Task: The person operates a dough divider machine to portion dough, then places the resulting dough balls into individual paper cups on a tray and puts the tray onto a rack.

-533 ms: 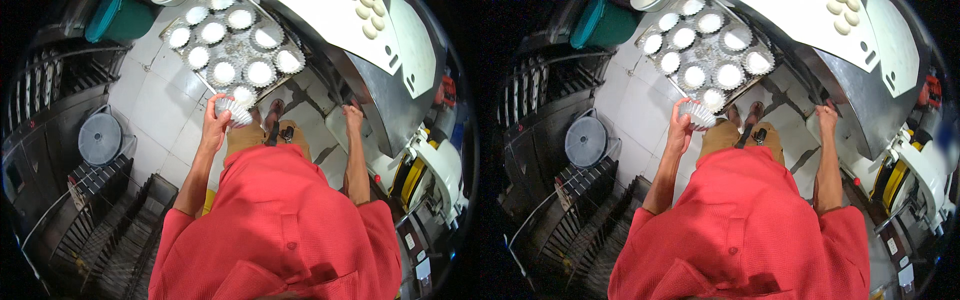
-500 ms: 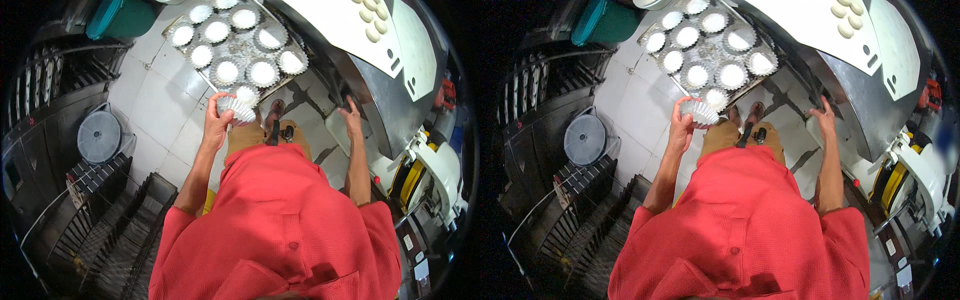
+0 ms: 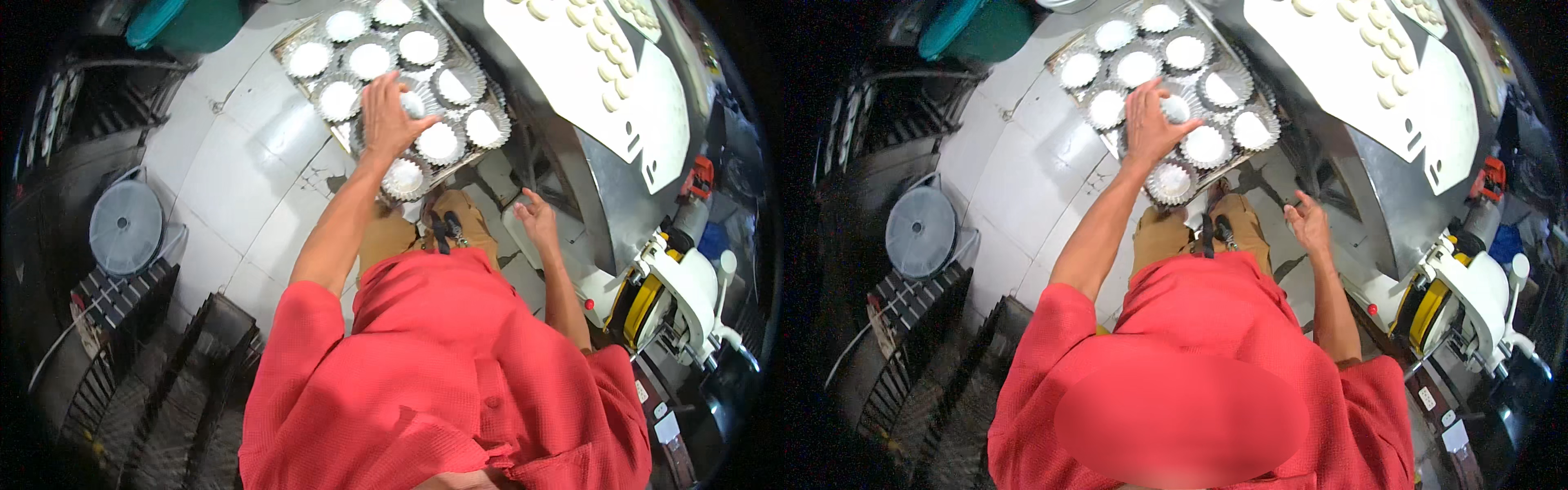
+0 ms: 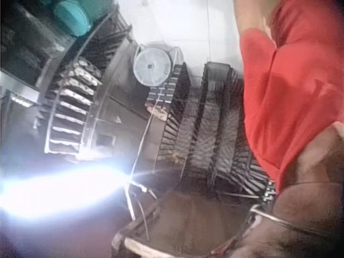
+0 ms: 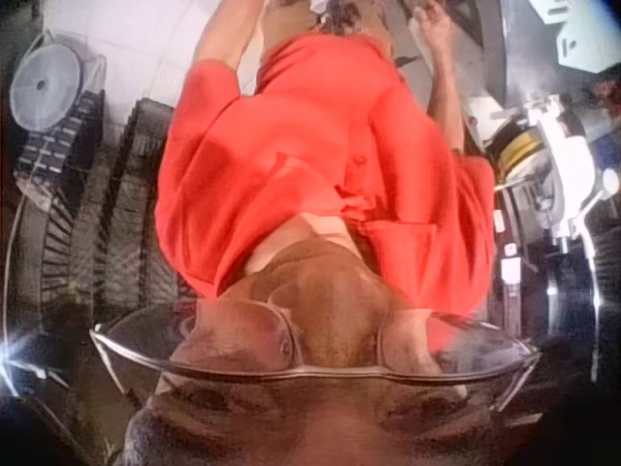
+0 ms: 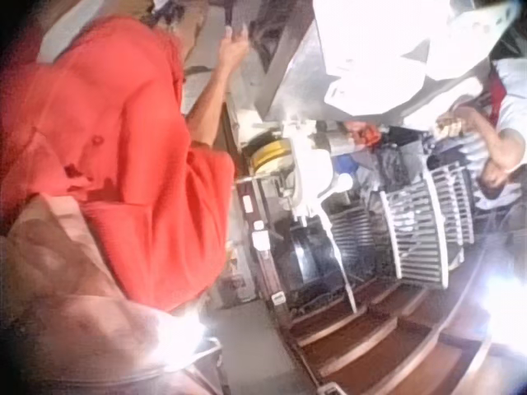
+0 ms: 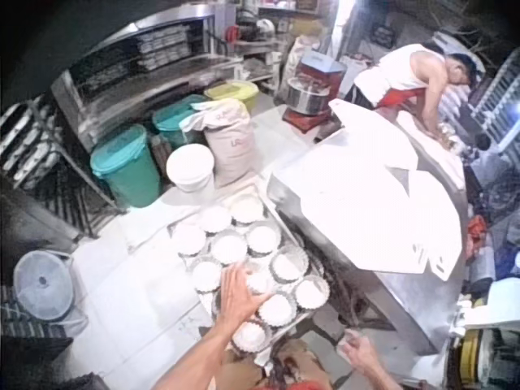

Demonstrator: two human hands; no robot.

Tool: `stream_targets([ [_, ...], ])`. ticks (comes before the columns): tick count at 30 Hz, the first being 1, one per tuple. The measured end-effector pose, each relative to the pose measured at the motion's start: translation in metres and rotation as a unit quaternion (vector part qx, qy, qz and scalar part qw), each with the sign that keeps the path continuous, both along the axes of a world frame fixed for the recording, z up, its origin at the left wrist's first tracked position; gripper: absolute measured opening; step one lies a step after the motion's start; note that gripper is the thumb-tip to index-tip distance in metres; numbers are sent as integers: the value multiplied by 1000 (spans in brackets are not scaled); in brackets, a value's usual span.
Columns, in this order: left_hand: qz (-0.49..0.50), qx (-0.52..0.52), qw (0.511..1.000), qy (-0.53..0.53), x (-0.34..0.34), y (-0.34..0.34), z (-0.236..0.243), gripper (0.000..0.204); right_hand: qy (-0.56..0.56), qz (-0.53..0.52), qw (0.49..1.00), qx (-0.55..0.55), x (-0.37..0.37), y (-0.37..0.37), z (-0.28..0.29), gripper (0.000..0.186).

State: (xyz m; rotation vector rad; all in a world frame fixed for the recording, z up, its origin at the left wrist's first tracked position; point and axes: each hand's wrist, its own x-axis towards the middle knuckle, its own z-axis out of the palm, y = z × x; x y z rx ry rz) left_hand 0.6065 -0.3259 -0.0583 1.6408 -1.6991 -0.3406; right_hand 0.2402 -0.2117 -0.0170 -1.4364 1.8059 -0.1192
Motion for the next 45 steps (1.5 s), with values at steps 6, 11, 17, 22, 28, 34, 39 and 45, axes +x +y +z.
stream_targets([
  [6,2,23,999,46,-25,17,21,63,-436,-312,843,45,25,-30,71,90],
  [11,-73,84,940,322,-82,2,70,38,-752,-227,609,105,6,-59,104,98],
  [17,-149,192,853,461,-158,3,114,52,-646,-178,730,130,-11,-75,104,98],
  [22,-405,-105,900,125,-232,-7,130,55,-698,-435,560,101,26,-60,122,84],
  [28,-459,422,740,251,-243,15,84,67,-764,-139,626,-75,-71,-80,210,76],
  [34,-341,349,668,561,-297,-34,184,70,-333,-273,889,-153,-96,-83,162,37],
  [39,-170,98,966,168,-315,-173,132,55,-98,-182,939,-275,-156,-206,145,29],
  [45,-136,154,979,11,-356,-217,119,50,64,-70,958,-270,-171,-303,84,37],
])
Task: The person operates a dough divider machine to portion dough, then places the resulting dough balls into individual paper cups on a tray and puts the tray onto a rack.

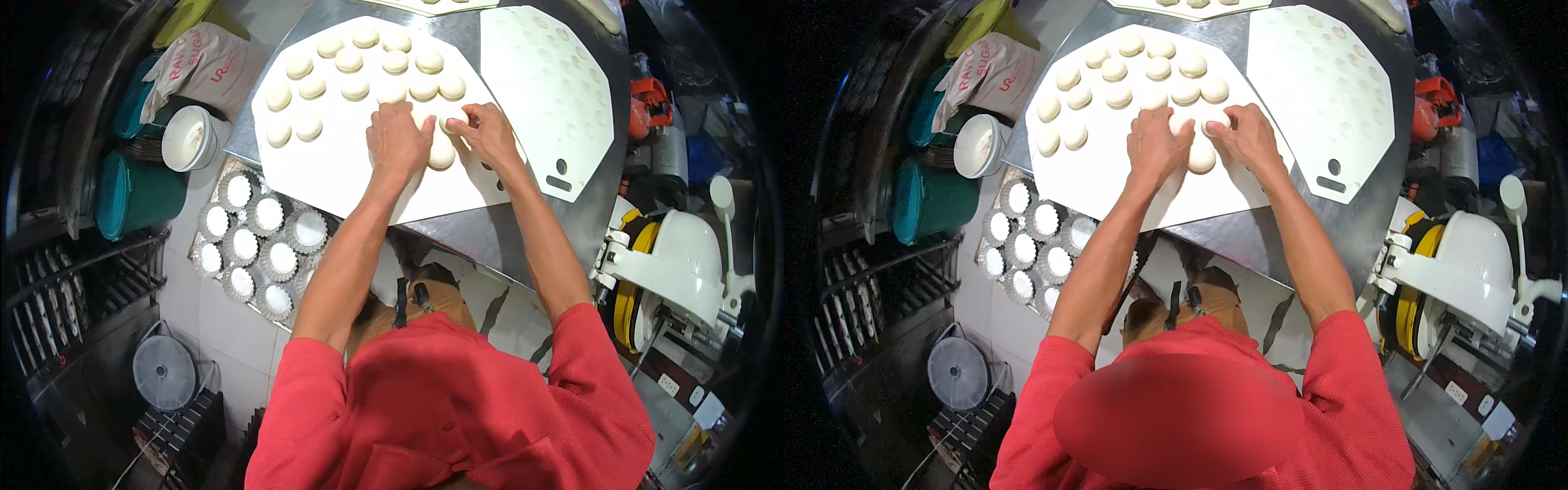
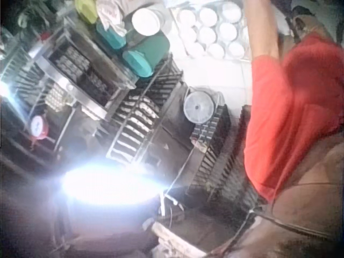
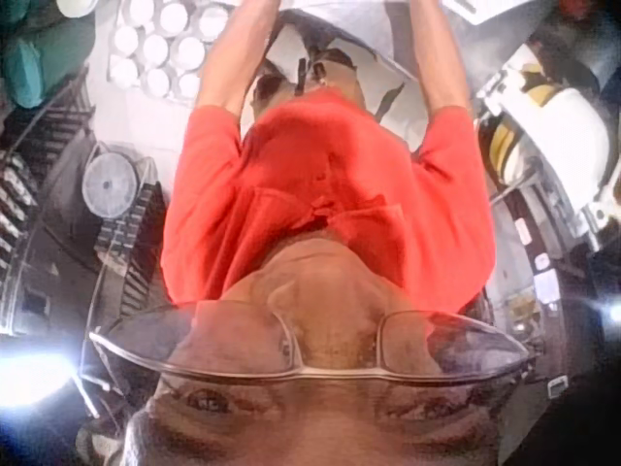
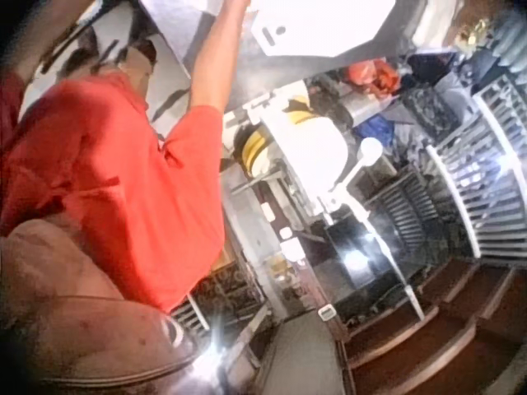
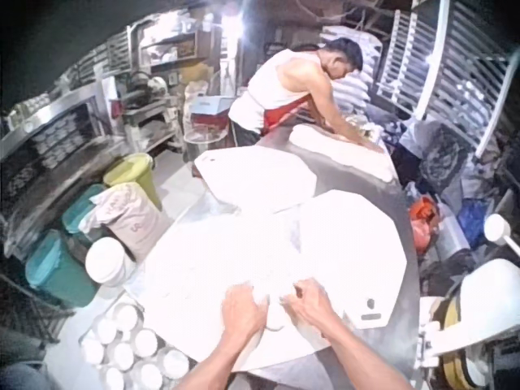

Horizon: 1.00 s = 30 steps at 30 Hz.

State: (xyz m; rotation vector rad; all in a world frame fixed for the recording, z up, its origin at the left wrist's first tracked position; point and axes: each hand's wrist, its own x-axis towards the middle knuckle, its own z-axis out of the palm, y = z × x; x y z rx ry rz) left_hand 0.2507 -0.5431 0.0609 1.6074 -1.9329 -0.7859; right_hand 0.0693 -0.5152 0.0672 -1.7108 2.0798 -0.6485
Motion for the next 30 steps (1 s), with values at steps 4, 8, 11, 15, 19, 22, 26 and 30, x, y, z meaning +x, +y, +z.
stream_targets([
  [4,-12,20,998,65,-2,0,-4,42,-168,-16,986,16,-2,-5,-5,34],
  [8,14,114,947,299,3,8,-9,38,-566,-70,820,57,-16,-16,10,37],
  [11,21,282,906,315,12,8,7,49,-387,11,919,78,-20,-53,21,29],
  [15,-83,136,987,23,7,16,5,58,53,76,995,41,12,-93,14,37],
  [19,-79,33,988,129,-3,34,-1,29,30,116,990,77,4,-115,-7,37],
  [22,-48,108,991,62,5,51,13,36,87,142,983,81,20,-110,4,41],
  [26,4,82,978,193,63,100,25,31,58,149,987,-3,31,-89,14,39],
  [30,168,14,958,233,192,179,17,25,-86,231,968,-45,122,-23,27,32],
])
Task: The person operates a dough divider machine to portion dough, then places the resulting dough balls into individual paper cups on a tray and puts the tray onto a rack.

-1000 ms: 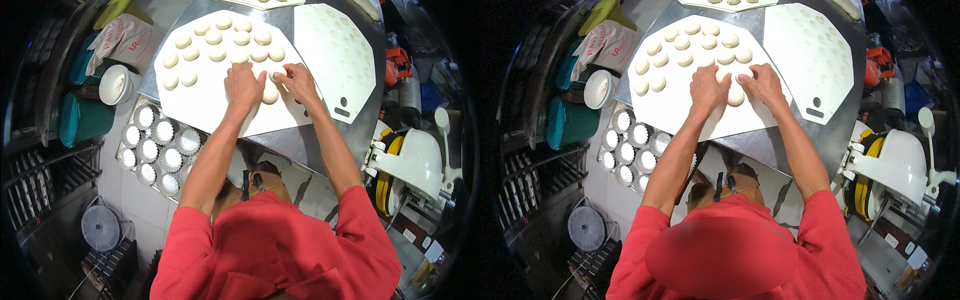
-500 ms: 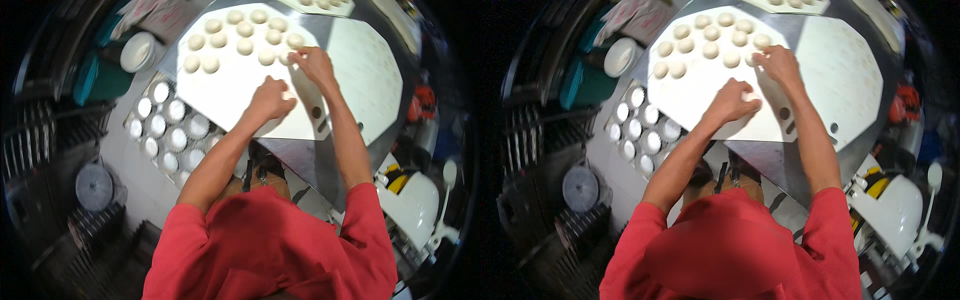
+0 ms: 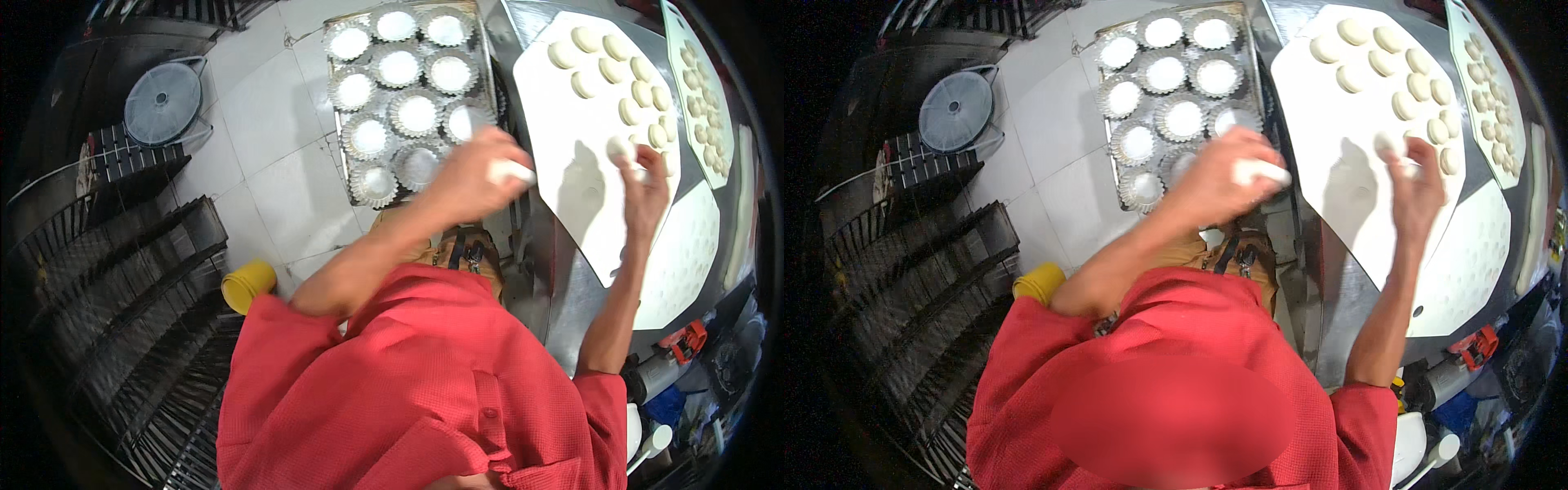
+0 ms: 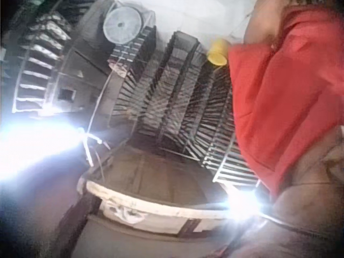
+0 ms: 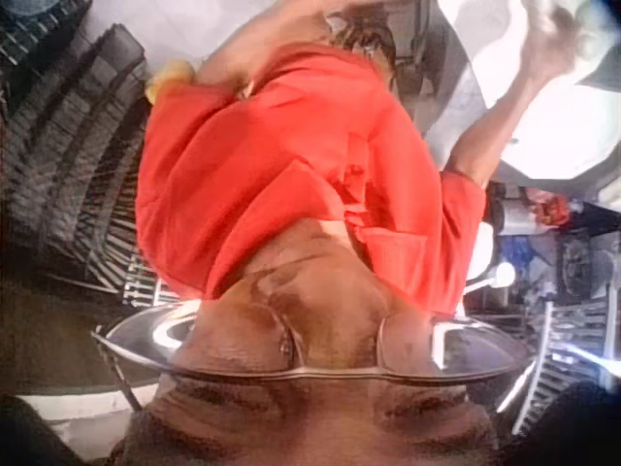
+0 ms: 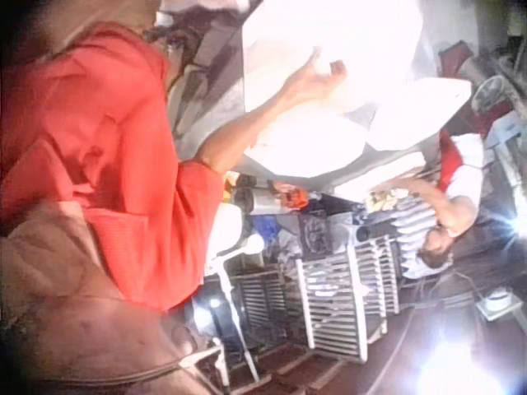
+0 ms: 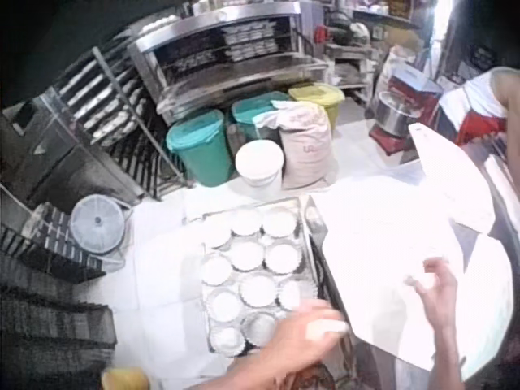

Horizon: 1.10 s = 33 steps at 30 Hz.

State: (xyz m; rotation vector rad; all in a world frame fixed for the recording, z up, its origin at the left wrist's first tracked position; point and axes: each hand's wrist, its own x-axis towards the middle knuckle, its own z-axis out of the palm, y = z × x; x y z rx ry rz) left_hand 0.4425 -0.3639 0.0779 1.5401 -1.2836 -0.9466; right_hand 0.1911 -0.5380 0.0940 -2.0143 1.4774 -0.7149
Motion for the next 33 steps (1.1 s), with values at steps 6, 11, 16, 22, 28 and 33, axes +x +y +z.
stream_targets([
  [6,181,222,945,-159,149,78,-81,30,39,225,967,113,200,84,-65,31],
  [11,100,285,923,-238,174,82,-111,37,142,282,941,118,265,101,-127,33],
  [16,98,141,962,-212,182,96,-100,41,85,259,954,124,270,104,-127,42],
  [22,83,132,972,-178,235,44,-104,36,69,236,961,129,313,75,-134,39],
  [28,-47,118,928,-350,270,12,-127,42,195,299,927,-118,357,55,-169,29],
  [33,-37,42,929,-366,264,17,-129,51,156,259,941,-151,324,58,-126,28],
])
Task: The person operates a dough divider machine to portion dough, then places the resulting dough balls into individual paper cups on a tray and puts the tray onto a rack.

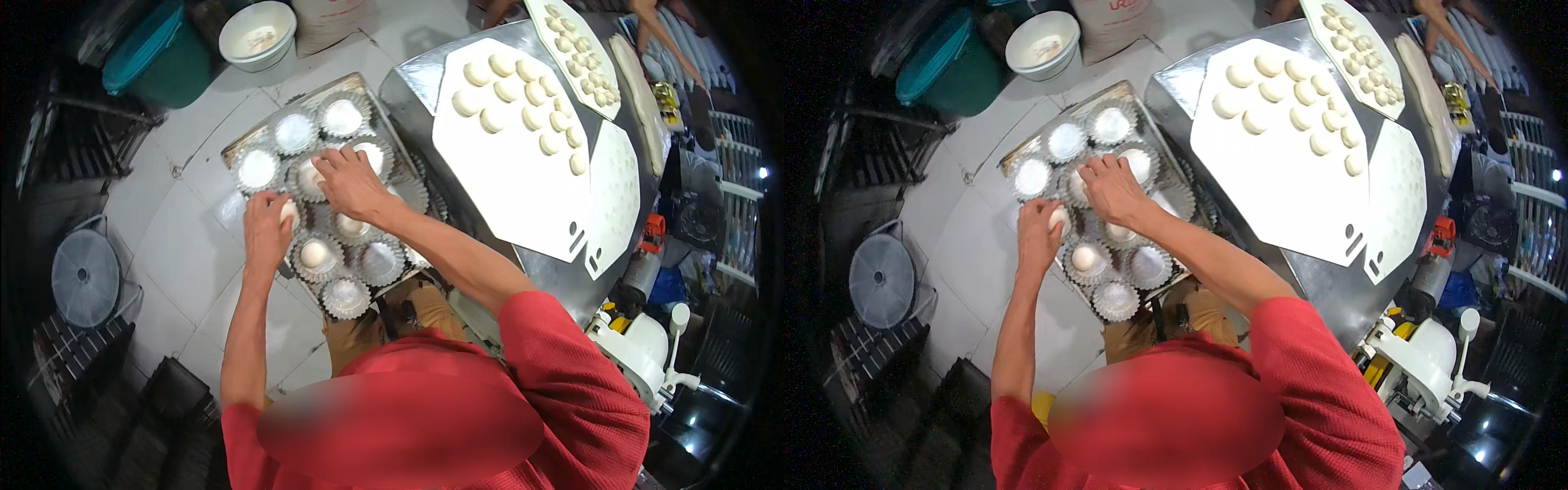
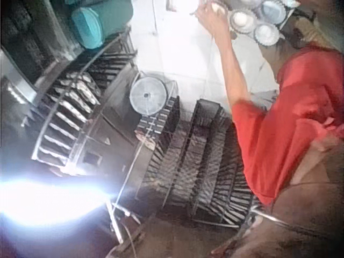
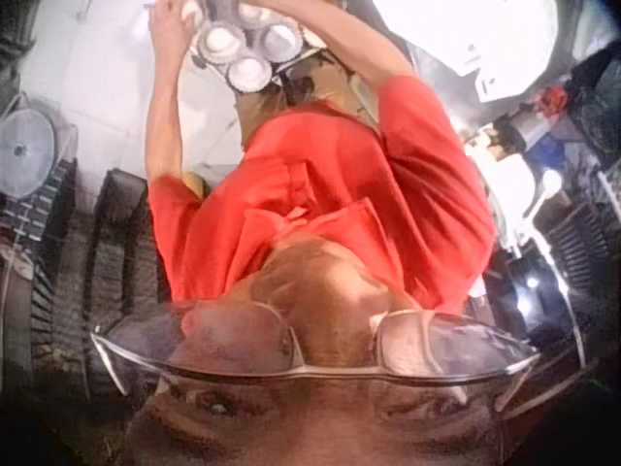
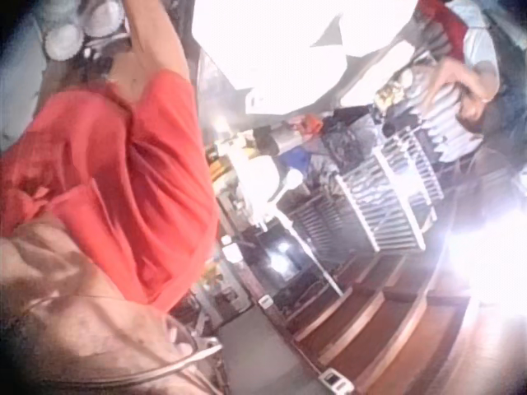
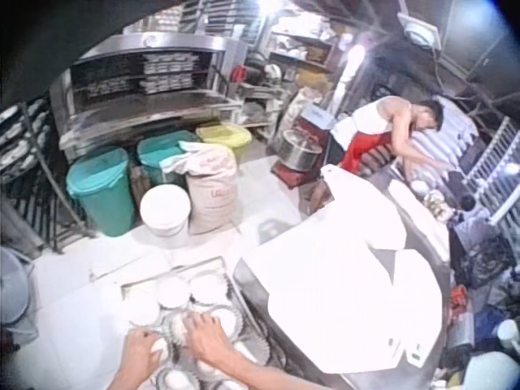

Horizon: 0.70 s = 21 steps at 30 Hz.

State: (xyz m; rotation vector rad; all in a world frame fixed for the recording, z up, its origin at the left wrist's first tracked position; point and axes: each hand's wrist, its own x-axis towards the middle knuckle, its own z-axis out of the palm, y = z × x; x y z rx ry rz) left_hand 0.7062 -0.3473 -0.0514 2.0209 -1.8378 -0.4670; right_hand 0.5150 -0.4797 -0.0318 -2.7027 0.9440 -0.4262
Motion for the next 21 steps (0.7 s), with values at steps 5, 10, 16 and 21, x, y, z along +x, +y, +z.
stream_targets([
  [5,43,-170,982,67,-53,-43,42,42,-199,-150,968,18,-128,-70,87,26],
  [10,25,-202,969,140,-178,-178,92,31,5,-324,944,66,-212,-128,111,29],
  [16,-24,-126,989,79,-228,-238,96,44,-134,-271,914,271,-220,-126,106,29],
  [21,47,13,892,450,-247,-252,97,35,-443,-295,697,480,-278,-159,106,16],
])
